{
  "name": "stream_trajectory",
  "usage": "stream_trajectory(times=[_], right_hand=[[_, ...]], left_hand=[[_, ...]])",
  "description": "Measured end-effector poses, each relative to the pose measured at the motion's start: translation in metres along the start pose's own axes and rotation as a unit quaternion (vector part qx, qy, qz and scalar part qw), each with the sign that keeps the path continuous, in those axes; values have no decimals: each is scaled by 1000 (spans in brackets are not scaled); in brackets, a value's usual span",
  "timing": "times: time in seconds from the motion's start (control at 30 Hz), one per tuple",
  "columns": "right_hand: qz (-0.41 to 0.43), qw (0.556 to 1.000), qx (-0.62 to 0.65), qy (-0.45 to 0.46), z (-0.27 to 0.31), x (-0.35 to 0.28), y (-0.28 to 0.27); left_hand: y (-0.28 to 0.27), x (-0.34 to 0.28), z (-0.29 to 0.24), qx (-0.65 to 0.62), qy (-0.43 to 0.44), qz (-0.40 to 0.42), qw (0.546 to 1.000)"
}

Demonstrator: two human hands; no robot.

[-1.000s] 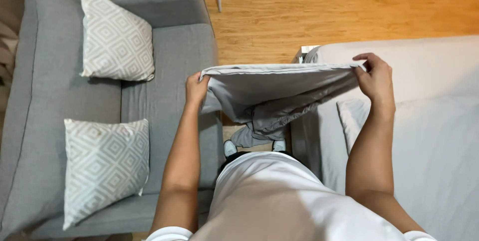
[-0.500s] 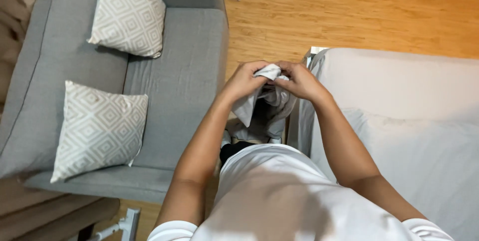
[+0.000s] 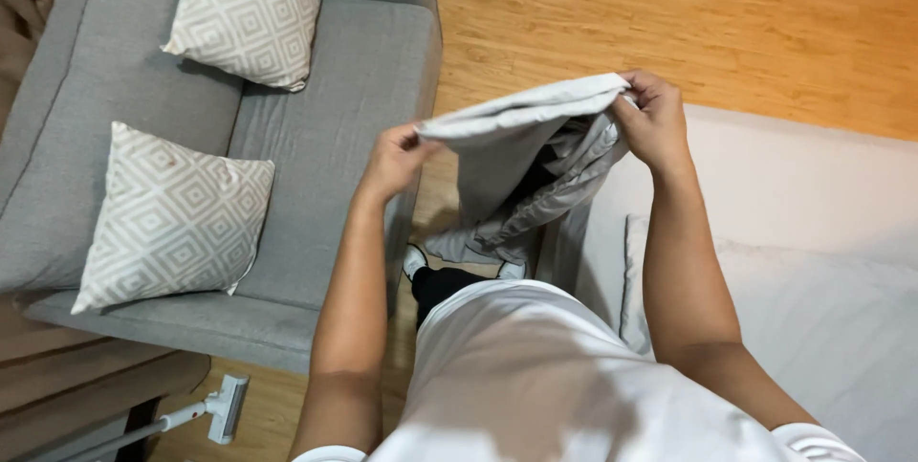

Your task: The person folds a light gray pillowcase by hand, repeatedly aligning edges and creasing the fabric. The person then inserts a pillow into the folded case and smooths it out.

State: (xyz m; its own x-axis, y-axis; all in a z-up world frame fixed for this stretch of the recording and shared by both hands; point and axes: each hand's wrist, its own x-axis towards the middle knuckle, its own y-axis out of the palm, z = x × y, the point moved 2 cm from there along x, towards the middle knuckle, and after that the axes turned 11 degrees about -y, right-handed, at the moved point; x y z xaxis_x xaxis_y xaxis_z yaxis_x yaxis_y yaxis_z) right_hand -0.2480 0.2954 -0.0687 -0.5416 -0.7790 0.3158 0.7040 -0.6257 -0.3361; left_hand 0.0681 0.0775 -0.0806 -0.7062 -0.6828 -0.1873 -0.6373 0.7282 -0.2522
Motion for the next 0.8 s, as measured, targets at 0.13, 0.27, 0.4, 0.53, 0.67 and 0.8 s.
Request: stream_trajectory(times=[0.13,0.27,0.4,0.53,0.67,0.8], right_hand=[[6,998,49,37,-3,-8,-9],[-81,976,174,107,-30,-17,-34],[-282,902,309,107,-116,-18,-86],[-361,864,339,89,-84,-25,-95],[-311,878,346,114,-62,-27,-83],[-170,937,284,111,-85,-25,-58]], left_hand=[[-6,23,20,-119,50,-85,988],[-20,52,59,-316,-28,-280,906],[-56,42,44,-428,20,-358,830],[-65,32,22,-436,3,-449,780],[-58,33,24,-418,-43,-452,787],[-37,49,64,-361,-12,-401,842]])
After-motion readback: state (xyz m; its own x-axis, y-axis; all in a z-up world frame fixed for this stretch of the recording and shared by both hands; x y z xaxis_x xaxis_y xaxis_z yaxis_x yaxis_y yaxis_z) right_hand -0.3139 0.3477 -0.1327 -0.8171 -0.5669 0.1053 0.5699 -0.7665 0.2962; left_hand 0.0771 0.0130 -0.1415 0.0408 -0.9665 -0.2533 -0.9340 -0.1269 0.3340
